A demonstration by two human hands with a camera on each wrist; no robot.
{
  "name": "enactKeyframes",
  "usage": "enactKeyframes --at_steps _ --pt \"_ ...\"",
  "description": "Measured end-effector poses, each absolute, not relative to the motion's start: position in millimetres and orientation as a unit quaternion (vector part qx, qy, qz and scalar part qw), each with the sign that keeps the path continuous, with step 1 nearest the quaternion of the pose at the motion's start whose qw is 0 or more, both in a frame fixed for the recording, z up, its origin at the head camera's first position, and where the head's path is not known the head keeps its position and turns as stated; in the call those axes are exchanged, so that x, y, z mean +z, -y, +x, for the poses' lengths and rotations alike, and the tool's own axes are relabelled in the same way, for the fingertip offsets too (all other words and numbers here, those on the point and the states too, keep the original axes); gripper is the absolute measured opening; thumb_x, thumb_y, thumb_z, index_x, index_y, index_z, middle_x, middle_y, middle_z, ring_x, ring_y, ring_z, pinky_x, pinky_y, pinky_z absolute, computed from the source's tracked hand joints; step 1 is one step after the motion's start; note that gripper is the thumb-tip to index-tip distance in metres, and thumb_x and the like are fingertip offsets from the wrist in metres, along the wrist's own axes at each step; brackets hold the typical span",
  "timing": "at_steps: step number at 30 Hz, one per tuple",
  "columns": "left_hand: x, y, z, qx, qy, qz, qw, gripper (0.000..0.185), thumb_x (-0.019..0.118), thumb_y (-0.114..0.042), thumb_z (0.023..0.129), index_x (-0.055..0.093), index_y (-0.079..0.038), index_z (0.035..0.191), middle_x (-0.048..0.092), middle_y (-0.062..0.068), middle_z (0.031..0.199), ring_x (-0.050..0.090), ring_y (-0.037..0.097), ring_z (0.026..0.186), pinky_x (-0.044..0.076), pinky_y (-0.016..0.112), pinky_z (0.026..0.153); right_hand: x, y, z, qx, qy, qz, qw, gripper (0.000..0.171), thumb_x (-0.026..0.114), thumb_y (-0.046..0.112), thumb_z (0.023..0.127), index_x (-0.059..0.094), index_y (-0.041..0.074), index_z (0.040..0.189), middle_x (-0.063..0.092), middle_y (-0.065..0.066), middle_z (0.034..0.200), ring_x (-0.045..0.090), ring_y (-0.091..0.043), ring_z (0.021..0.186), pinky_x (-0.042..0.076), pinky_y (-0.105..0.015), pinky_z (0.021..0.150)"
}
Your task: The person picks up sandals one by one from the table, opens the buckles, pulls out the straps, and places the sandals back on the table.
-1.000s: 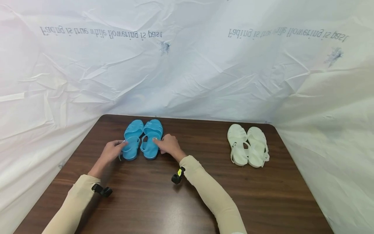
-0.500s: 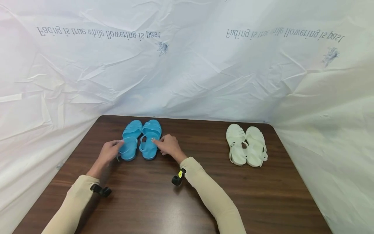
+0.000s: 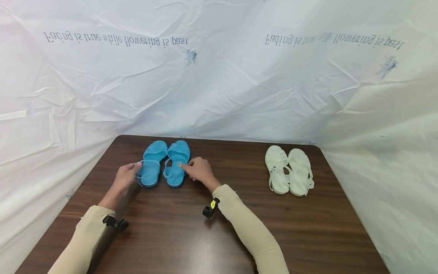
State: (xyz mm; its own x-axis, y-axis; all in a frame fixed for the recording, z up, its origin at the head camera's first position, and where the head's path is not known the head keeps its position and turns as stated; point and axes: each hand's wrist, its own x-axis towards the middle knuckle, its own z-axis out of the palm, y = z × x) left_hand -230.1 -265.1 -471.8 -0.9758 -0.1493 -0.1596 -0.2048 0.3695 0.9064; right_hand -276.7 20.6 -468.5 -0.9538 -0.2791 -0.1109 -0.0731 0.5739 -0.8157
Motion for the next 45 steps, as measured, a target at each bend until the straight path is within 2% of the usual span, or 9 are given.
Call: enactKeyframes --at_steps 4,10,17,23,29,34,38,43,45 --pt "-467.2 264.7 -228.9 0.556 -0.824 -0.109 0.012 0.060 0.039 -0.033 0.112 0.036 0.012 0.151 0.036 0.029 0.157 0.033 0.040 0.147 0.031 0.056 0.118 -466.6 -21.5 -277.0 -0.446 -0.883 -0.101 0.109 0.046 0.070 0.049 0.095 0.075 0.006 0.107 0.072 -0.011 0.077 0.071 -0.022 0.067 0.061 -0.037 0.063" --pt "-458.3 265.5 -224.5 0.581 -0.804 -0.130 0.002 0.061 0.038 -0.035 0.112 0.037 0.012 0.151 0.039 0.029 0.156 0.042 0.039 0.139 0.042 0.057 0.110 -464.1 -24.7 -278.9 -0.439 -0.887 -0.109 0.095 0.043 0.069 0.045 0.097 0.073 0.007 0.117 0.071 -0.005 0.075 0.071 -0.022 0.068 0.059 -0.036 0.063" --pt "-440.7 263.7 -218.1 0.576 -0.809 -0.119 -0.018 0.062 0.041 -0.036 0.111 0.038 0.011 0.151 0.039 0.028 0.156 0.034 0.038 0.147 0.029 0.056 0.119 -453.3 -29.8 -277.2 -0.461 -0.872 -0.144 0.083 0.047 0.067 0.047 0.098 0.071 0.010 0.126 0.075 -0.014 0.089 0.072 -0.029 0.077 0.057 -0.034 0.064" --pt "-424.3 250.1 -210.7 0.589 -0.800 -0.113 -0.022 0.061 0.045 -0.037 0.110 0.043 0.011 0.148 0.042 0.027 0.155 0.037 0.038 0.144 0.028 0.057 0.119 -438.8 -23.4 -271.0 -0.488 -0.848 -0.192 0.068 0.057 0.064 0.049 0.099 0.064 0.006 0.136 0.075 -0.017 0.102 0.073 -0.036 0.085 0.058 -0.035 0.067" --pt "-412.2 229.3 -200.5 0.614 -0.782 -0.108 0.005 0.063 0.045 -0.041 0.110 0.044 0.007 0.150 0.041 0.024 0.156 0.037 0.036 0.142 0.028 0.058 0.119 -428.5 -14.0 -258.0 -0.501 -0.837 -0.210 0.064 0.061 0.062 0.056 0.098 0.064 0.009 0.137 0.076 -0.013 0.103 0.074 -0.032 0.086 0.058 -0.031 0.066" --pt "-406.0 211.4 -194.1 0.632 -0.769 -0.098 0.003 0.061 0.047 -0.042 0.109 0.049 0.005 0.148 0.046 0.021 0.151 0.043 0.031 0.130 0.037 0.050 0.110 -420.0 -13.0 -246.5 -0.497 -0.837 -0.222 0.049 0.059 0.061 0.058 0.098 0.067 0.013 0.135 0.074 -0.007 0.112 0.074 -0.027 0.086 0.059 -0.031 0.069" --pt "-403.6 198.1 -189.6 0.635 -0.768 -0.084 -0.003 0.059 0.049 -0.042 0.108 0.052 0.004 0.145 0.051 0.021 0.146 0.047 0.029 0.124 0.042 0.042 0.101 -413.2 -14.7 -238.8 -0.479 -0.847 -0.228 0.027 0.054 0.062 0.056 0.098 0.069 0.015 0.133 0.072 -0.003 0.123 0.072 -0.017 0.096 0.059 -0.030 0.075" --pt "-403.9 184.8 -183.6 0.621 -0.782 -0.058 -0.021 0.056 0.052 -0.041 0.107 0.056 0.003 0.142 0.060 0.020 0.135 0.054 0.026 0.110 0.048 0.034 0.089 -403.9 -21.8 -229.6 -0.467 -0.855 -0.228 0.005 0.046 0.066 0.048 0.098 0.072 0.012 0.128 0.073 -0.002 0.122 0.071 -0.012 0.099 0.058 -0.028 0.077" --pt "-404.8 180.5 -181.1 0.614 -0.788 -0.045 -0.027 0.053 0.054 -0.040 0.107 0.059 0.002 0.139 0.065 0.016 0.123 0.056 0.022 0.100 0.049 0.030 0.082 -399.9 -26.9 -225.5 -0.473 -0.853 -0.222 0.004 0.043 0.068 0.045 0.098 0.073 0.011 0.125 0.073 -0.003 0.120 0.071 -0.012 0.098 0.058 -0.028 0.075"
